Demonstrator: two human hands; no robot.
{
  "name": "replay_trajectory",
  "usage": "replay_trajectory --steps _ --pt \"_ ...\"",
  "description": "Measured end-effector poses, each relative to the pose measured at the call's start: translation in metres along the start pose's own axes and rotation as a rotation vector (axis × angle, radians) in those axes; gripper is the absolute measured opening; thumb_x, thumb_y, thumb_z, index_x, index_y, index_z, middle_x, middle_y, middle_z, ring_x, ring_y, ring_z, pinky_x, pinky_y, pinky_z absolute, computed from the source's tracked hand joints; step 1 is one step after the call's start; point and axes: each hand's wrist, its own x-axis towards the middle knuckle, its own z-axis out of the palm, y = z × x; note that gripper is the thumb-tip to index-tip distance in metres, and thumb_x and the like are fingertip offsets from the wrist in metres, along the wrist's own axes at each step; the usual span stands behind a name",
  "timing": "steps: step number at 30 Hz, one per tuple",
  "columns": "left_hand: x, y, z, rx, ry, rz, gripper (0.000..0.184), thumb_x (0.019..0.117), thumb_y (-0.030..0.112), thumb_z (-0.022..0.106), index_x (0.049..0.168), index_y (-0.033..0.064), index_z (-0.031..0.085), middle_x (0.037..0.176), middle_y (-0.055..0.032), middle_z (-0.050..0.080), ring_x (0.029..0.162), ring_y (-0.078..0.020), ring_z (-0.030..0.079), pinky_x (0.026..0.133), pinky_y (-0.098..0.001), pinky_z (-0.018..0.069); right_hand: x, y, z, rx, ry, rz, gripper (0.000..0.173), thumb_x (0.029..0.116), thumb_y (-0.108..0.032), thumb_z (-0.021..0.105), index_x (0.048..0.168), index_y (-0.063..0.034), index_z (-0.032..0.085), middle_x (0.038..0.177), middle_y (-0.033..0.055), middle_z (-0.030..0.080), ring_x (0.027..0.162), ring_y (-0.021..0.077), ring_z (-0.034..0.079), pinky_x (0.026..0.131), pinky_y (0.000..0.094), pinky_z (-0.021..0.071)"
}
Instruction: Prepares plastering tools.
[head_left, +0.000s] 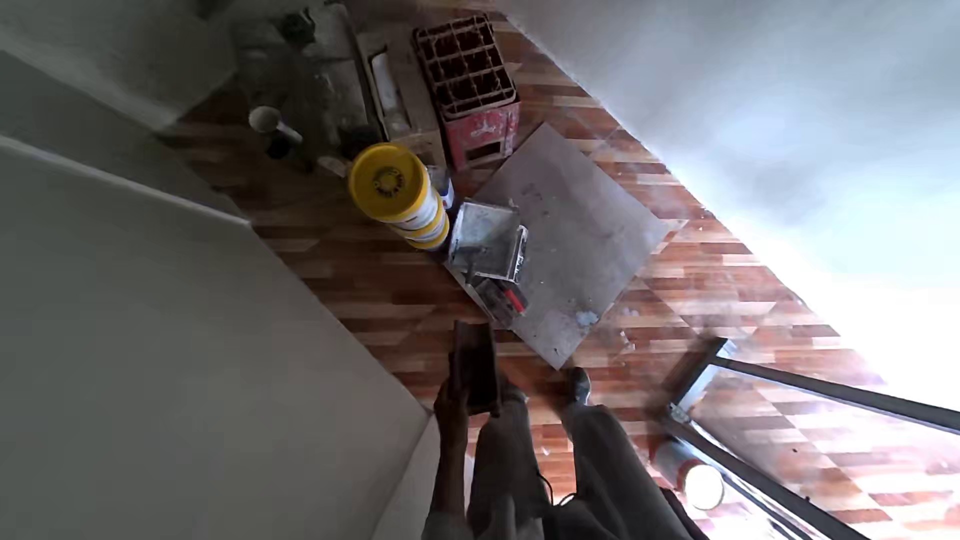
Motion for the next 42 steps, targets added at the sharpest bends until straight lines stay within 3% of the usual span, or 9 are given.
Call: replay_trajectory --steps 5,8,11,15,19,26,28,33,42 --pt "0.023 0.007 -0.082 0.002 0.132 -0.052 0.031 0.0972 0.007 0.062 0.125 -0.0071 0.063 0.110 -0.0209 0.068 0.098 -0.0254 0.065 0.089 -0.0449 0.0543 0.145 0.067 0.059 -0.434 -0.109 -0.064 0.033 0.1020 -0.029 0.059 0.104 0.0005 0.075 0.106 0.0211 0.074 0.103 0.0358 0.070 0.092 0.0547 0.0548" --pt "0.047 0.034 -0.089 0.069 0.105 -0.020 0.033 0.0990 0.010 0.060 0.127 -0.0074 0.060 0.110 -0.0220 0.066 0.097 -0.0262 0.065 0.089 -0.0455 0.0538 0.157 -0.009 0.066 -0.468 -0.253 -0.130 0.051 0.0985 -0.022 0.064 0.147 -0.0079 0.053 0.125 0.0247 0.068 0.115 0.0427 0.066 0.101 0.0613 0.0494" --pt "0.065 0.060 -0.080 0.117 0.006 0.026 0.038 0.0982 0.011 0.062 0.132 -0.0060 0.058 0.114 -0.0222 0.066 0.100 -0.0269 0.065 0.091 -0.0464 0.0540 0.164 -0.089 0.072 -0.221 -0.281 -0.149 0.078 0.1000 -0.019 0.064 0.164 -0.0109 0.019 0.142 0.0253 0.057 0.120 0.0389 0.064 0.104 0.0552 0.0510" --pt "0.066 0.099 -0.054 0.122 -0.170 0.110 0.045 0.0985 0.010 0.061 0.139 -0.0068 0.053 0.119 -0.0230 0.067 0.104 -0.0262 0.066 0.094 -0.0444 0.0542 0.161 -0.185 0.089 0.250 -0.155 -0.264 0.044 0.1080 -0.029 0.051 0.142 -0.0010 0.055 0.124 0.0185 0.068 0.111 0.0272 0.067 0.093 0.0472 0.0563" --pt "0.061 0.135 -0.012 0.152 -0.403 0.112 0.050 0.0986 0.010 0.061 0.145 -0.0035 0.050 0.128 -0.0247 0.064 0.115 -0.0301 0.065 0.102 -0.0463 0.0527 0.144 -0.272 0.105 0.616 -0.285 -0.214 0.053 0.1091 -0.037 0.046 0.153 -0.0072 0.041 0.133 0.0136 0.066 0.117 0.0251 0.067 0.095 0.0457 0.0567" --pt "0.118 0.167 0.005 0.201 -0.846 0.183 0.087 0.0915 0.030 0.075 0.161 0.0099 0.027 0.146 -0.0193 0.054 0.121 -0.0263 0.062 0.105 -0.0451 0.0509 0.185 -0.330 0.112 0.714 0.018 -0.137 0.034 0.0971 -0.011 0.064 0.128 0.0031 0.057 0.094 0.0142 0.071 0.076 0.0214 0.070 0.067 0.0437 0.0617" --pt "0.150 0.177 -0.019 0.267 -0.804 0.232 0.090 0.0927 0.033 0.074 0.161 0.0033 0.024 0.155 -0.0223 0.045 0.137 -0.0283 0.052 0.115 -0.0429 0.0422 0.215 -0.334 0.101 0.660 0.131 -0.106 0.039 0.0977 -0.009 0.064 0.132 0.0046 0.053 0.104 0.0180 0.068 0.085 0.0233 0.068 0.075 0.0462 0.0598" --pt "0.233 0.197 -0.127 0.258 -0.321 0.013 0.029 0.1027 0.023 0.061 0.126 0.0068 0.069 0.119 -0.0088 0.072 0.108 -0.0174 0.069 0.099 -0.0398 0.0556 0.261 -0.367 0.052 0.491 0.394 -0.017 0.055 0.0955 -0.012 0.069 0.144 0.0029 0.048 0.131 0.0276 0.059 0.114 0.0366 0.062 0.095 0.0574 0.0520" --pt "0.353 0.204 -0.259 0.331 0.024 -0.116 0.036 0.1098 0.021 0.046 0.105 -0.0044 0.070 0.099 -0.0162 0.071 0.089 -0.0257 0.067 0.085 -0.0447 0.0544 0.275 -0.436 0.072 0.529 0.457 -0.041 0.057 0.0954 -0.005 0.067 0.147 0.0026 0.044 0.138 0.0283 0.055 0.119 0.0369 0.059 0.098 0.0567 0.0497"
